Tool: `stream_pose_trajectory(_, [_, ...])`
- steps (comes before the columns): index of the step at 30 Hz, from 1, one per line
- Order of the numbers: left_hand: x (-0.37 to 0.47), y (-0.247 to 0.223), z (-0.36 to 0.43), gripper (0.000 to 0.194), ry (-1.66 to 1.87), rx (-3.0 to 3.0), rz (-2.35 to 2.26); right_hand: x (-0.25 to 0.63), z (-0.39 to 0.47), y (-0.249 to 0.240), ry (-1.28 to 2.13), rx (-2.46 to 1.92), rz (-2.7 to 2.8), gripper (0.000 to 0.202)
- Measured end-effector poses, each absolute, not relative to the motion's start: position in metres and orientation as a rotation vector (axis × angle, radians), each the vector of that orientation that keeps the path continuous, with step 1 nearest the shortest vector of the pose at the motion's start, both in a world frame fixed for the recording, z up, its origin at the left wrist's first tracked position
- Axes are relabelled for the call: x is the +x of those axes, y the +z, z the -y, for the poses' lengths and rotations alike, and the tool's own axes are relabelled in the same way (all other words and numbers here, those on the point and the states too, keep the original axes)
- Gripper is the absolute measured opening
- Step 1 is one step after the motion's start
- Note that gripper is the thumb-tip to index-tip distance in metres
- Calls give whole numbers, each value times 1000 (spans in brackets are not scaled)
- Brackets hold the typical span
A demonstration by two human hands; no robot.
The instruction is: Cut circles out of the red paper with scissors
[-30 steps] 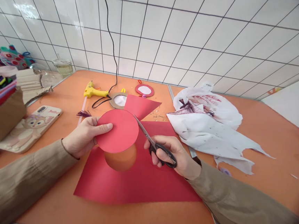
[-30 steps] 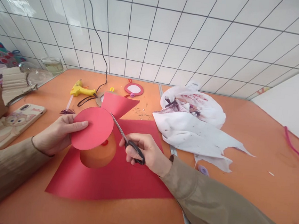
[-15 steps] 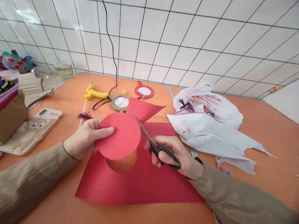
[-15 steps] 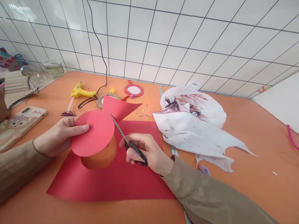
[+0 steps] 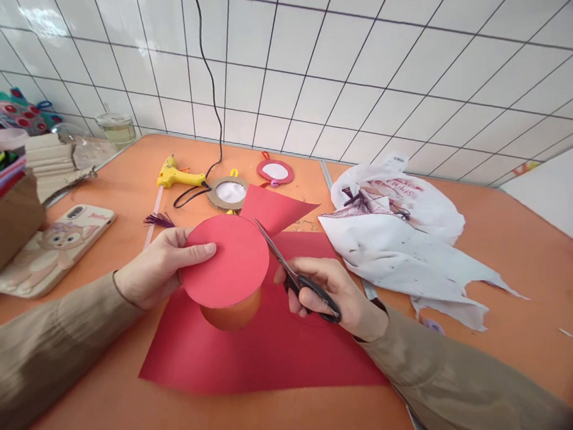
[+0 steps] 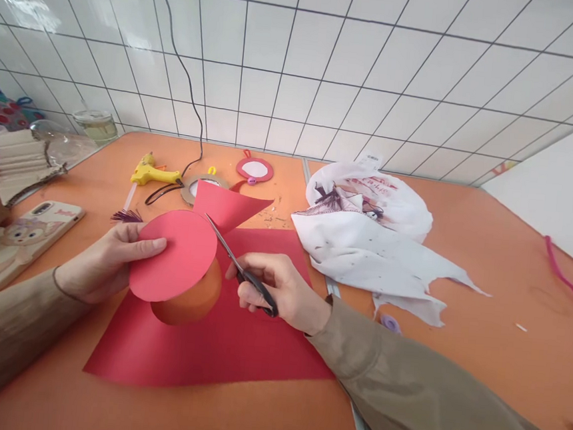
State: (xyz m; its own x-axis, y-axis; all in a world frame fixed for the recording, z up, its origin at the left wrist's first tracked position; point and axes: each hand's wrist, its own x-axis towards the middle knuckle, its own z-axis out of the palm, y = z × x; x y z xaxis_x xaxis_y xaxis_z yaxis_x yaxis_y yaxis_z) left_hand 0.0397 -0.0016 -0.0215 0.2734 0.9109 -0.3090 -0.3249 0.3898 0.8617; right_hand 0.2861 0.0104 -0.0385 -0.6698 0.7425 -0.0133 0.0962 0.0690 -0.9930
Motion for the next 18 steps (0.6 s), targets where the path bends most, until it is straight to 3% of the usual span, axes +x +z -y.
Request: stream_pose_trajectory(18, [39,-20,1,5,963,747,-925,287,-10,-39,1659,-847,1826,47])
